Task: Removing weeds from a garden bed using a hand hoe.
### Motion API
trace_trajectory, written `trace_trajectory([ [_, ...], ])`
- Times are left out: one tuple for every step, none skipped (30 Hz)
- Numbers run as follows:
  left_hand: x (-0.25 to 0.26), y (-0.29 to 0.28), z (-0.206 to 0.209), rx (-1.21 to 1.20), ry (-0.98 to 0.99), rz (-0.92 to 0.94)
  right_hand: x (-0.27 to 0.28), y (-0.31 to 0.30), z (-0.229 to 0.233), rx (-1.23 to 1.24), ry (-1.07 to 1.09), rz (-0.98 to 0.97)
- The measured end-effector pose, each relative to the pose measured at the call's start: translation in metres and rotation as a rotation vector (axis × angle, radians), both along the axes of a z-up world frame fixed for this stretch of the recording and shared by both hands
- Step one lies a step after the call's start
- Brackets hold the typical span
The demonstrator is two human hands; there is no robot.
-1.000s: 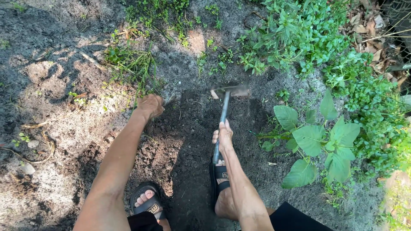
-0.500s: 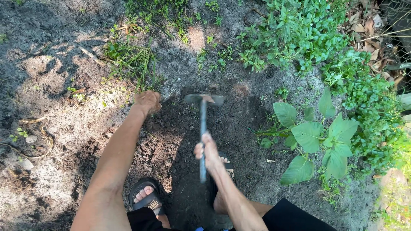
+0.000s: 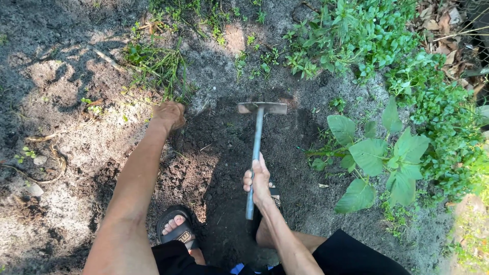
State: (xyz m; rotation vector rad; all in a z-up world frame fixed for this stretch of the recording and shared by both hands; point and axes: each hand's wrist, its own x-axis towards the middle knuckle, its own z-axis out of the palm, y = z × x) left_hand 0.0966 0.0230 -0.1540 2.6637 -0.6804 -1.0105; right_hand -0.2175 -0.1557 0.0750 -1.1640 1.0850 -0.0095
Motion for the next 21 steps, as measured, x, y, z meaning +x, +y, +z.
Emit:
trace_trajectory([
  [0.004, -0.001, -0.016, 0.057, -0.031, 0.002, -0.005, 0.004, 0.000, -0.003, 0.045, 0.005],
  [0.008, -0.003, -0.032, 0.115, -0.063, 0.005, -0.009, 0.007, 0.000, -0.005, 0.091, 0.010],
  [0.008, -0.009, -0.034, 0.110, -0.062, 0.005, -0.018, 0.011, -0.013, -0.010, 0.092, 0.010],
  [0.008, -0.015, -0.036, 0.064, -0.061, 0.012, -0.027, 0.014, -0.026, 0.029, 0.125, 0.042],
  [0.009, -0.019, -0.038, 0.021, -0.060, 0.020, -0.036, 0.018, -0.040, 0.070, 0.158, 0.075],
  [0.002, -0.023, 0.009, 0.020, -0.060, 0.022, -0.033, 0.018, -0.037, 0.069, 0.158, 0.076],
  [-0.007, -0.024, 0.054, 0.032, -0.071, 0.008, -0.032, 0.019, -0.035, 0.056, 0.167, 0.057],
  [-0.016, -0.026, 0.099, 0.044, -0.083, -0.005, -0.031, 0.021, -0.033, 0.043, 0.176, 0.038],
  [-0.017, -0.026, 0.087, 0.047, -0.078, -0.007, -0.031, 0.021, -0.029, 0.047, 0.181, 0.037],
  [-0.018, -0.025, 0.076, 0.034, -0.074, -0.018, -0.031, 0.021, -0.025, 0.006, 0.151, 0.008],
  [-0.018, -0.024, 0.065, 0.020, -0.074, -0.024, -0.029, 0.019, -0.021, -0.036, 0.117, -0.017],
  [-0.017, -0.016, 0.063, 0.022, -0.073, -0.021, -0.027, 0.018, -0.017, -0.034, 0.118, -0.014],
  [-0.016, -0.012, 0.061, 0.022, -0.055, -0.015, -0.026, 0.016, -0.012, -0.038, 0.096, -0.044],
  [-0.015, -0.009, 0.059, 0.022, -0.037, -0.009, -0.025, 0.014, -0.007, -0.043, 0.074, -0.075],
  [-0.011, -0.011, 0.049, 0.016, -0.038, -0.012, -0.030, 0.014, -0.014, -0.049, 0.073, -0.078],
  [-0.007, -0.014, 0.039, 0.080, -0.032, -0.021, -0.035, 0.014, -0.022, -0.034, 0.085, -0.064],
  [-0.004, -0.015, 0.029, 0.145, -0.026, -0.026, -0.040, 0.015, -0.029, -0.018, 0.097, -0.046],
  [-0.005, -0.017, 0.025, 0.141, -0.027, -0.026, -0.041, 0.014, -0.036, -0.022, 0.096, -0.045],
  [-0.005, -0.017, 0.022, 0.084, -0.035, -0.007, -0.041, 0.014, -0.043, 0.021, 0.111, -0.046],
  [-0.006, -0.017, 0.019, 0.028, -0.042, 0.012, -0.040, 0.014, -0.051, 0.064, 0.125, -0.046],
  [-0.002, -0.019, 0.015, 0.028, -0.044, 0.012, -0.037, 0.015, -0.044, 0.065, 0.124, -0.047],
])
